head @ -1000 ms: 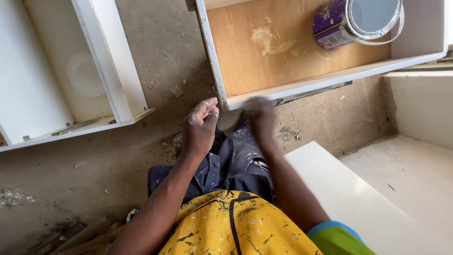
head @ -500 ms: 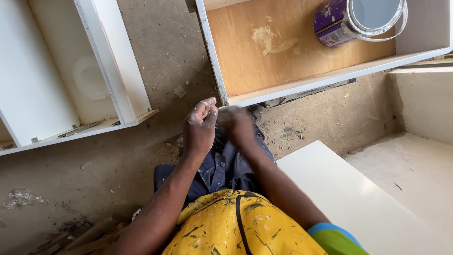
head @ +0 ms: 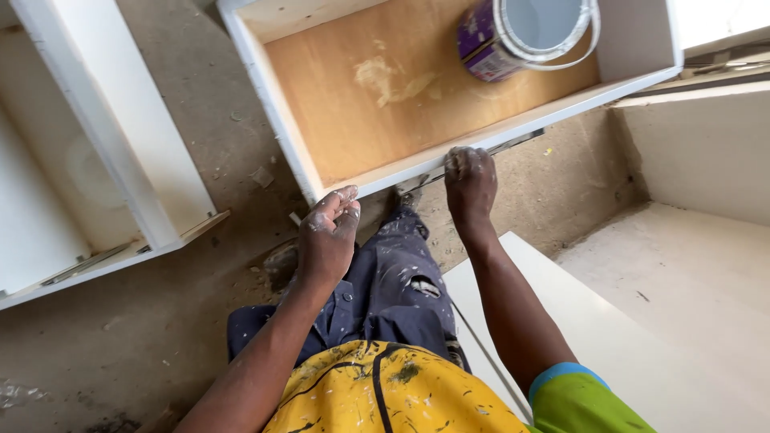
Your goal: Applying white filler to the edges and corners of a wooden drawer using a rag to smooth the joints.
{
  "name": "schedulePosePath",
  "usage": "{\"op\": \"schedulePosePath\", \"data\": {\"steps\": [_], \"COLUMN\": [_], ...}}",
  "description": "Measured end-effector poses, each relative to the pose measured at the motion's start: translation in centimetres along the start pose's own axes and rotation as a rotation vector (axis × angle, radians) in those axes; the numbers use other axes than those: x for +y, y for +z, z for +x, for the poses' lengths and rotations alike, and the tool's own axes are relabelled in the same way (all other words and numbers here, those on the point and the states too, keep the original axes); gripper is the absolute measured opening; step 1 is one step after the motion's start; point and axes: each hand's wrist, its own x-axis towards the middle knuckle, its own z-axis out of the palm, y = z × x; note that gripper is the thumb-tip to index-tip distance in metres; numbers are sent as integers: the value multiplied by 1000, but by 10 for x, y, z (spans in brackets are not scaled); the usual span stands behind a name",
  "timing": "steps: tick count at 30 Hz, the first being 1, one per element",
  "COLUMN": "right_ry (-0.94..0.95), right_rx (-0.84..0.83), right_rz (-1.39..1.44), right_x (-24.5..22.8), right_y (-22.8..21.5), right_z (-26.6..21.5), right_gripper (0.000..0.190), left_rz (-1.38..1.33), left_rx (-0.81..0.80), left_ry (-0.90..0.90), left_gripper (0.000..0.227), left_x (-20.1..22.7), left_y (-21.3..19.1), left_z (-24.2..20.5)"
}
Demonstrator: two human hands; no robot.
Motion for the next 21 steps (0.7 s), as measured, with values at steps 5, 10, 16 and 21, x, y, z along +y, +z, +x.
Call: {"op": "schedulePosePath", "data": {"steps": [5, 10, 16, 21], "right_ry": [109, 291, 376, 395], "right_rx": [11, 12, 98, 141], "right_rz": [56, 79, 77, 3], "right_x": [73, 165, 302, 370], "right_y": [-26, -45, -71, -117], "right_z": [48, 101, 181, 230], "right_gripper": [14, 9, 5, 2], "left_rz": [9, 19, 16, 35], "left_rx": [-36, -66, -119, -119], "left_ry": [-27, -49, -7, -23], "left_gripper": [30, 31, 32, 33], "left_x": [41, 73, 110, 144], "left_y": [56, 121, 170, 172], "left_z": [9, 27, 34, 19]}}
